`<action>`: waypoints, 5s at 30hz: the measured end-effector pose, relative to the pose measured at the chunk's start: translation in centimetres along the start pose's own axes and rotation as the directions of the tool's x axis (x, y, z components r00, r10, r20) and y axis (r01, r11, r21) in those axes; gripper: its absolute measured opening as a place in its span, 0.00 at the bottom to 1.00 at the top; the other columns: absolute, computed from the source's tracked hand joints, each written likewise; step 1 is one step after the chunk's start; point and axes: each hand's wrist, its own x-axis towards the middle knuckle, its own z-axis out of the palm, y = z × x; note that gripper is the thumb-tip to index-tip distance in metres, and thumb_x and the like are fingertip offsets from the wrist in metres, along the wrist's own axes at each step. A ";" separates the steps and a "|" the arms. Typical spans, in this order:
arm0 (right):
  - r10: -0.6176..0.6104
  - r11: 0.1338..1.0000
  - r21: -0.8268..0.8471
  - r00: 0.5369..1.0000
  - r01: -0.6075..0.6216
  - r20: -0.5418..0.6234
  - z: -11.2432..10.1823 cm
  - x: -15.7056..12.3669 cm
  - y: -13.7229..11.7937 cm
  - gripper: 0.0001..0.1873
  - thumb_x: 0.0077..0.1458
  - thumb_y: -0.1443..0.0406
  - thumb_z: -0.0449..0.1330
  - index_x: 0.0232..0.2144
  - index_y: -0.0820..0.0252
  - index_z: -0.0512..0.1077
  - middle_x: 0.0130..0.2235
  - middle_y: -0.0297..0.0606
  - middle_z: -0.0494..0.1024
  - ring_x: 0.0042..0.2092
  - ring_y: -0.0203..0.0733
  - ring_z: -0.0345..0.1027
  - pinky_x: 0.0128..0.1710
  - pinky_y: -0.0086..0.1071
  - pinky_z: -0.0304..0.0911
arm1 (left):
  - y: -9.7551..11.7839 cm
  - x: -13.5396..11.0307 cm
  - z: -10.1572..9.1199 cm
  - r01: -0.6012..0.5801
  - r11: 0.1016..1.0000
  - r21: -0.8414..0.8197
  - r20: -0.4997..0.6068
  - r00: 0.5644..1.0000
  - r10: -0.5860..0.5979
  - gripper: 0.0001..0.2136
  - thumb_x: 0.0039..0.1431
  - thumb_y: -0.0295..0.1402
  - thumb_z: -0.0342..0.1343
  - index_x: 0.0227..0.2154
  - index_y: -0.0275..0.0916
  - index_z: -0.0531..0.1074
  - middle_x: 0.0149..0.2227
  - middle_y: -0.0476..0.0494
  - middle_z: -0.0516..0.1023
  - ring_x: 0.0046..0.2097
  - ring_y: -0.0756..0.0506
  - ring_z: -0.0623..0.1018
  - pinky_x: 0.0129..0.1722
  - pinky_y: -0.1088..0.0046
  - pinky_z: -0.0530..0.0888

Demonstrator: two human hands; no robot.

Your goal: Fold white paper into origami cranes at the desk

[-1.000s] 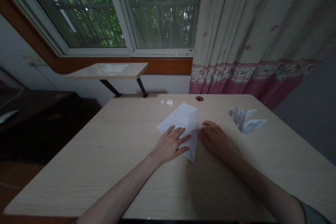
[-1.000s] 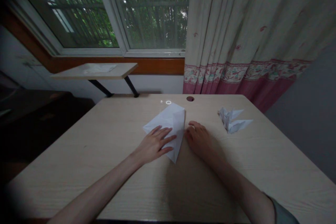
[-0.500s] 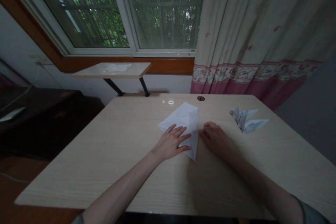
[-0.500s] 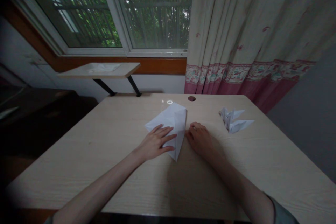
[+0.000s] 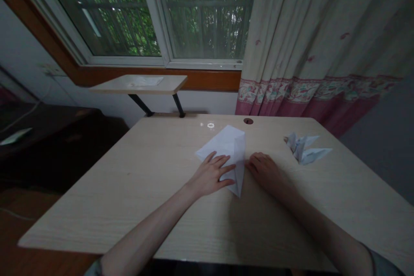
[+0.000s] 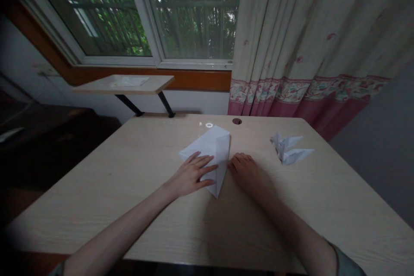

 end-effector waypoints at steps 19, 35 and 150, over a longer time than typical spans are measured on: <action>0.069 0.953 0.292 0.996 -0.084 0.061 -1.3 0.4 -0.2 0.11 0.62 0.65 0.58 0.26 0.57 0.69 0.31 0.36 0.74 0.36 0.43 0.68 0.42 0.38 0.62 | 0.1 0.1 -0.4 0.033 0.998 -0.045 0.022 0.999 -0.032 0.19 0.71 0.47 0.47 0.60 0.52 0.69 0.67 0.43 0.65 0.66 0.41 0.67 0.68 0.50 0.55; 0.015 0.916 0.398 0.994 -0.058 0.110 -1.9 0.2 -1.4 0.06 0.57 0.69 0.60 0.28 0.56 0.71 0.38 0.39 0.76 0.44 0.46 0.70 0.48 0.40 0.66 | 0.0 0.1 -0.3 0.054 0.997 -0.063 0.039 0.998 -0.051 0.18 0.72 0.45 0.46 0.60 0.54 0.68 0.66 0.44 0.65 0.66 0.41 0.66 0.68 0.47 0.54; 0.016 0.966 0.254 0.961 0.057 -0.276 -0.9 -0.7 -0.3 0.20 0.61 0.71 0.53 0.51 0.47 0.74 0.54 0.38 0.78 0.58 0.49 0.66 0.62 0.52 0.48 | 1.5 0.0 -1.5 -0.051 0.941 -0.335 0.045 0.997 0.070 0.33 0.51 0.48 0.68 0.57 0.39 0.69 0.62 0.37 0.71 0.62 0.36 0.71 0.63 0.56 0.67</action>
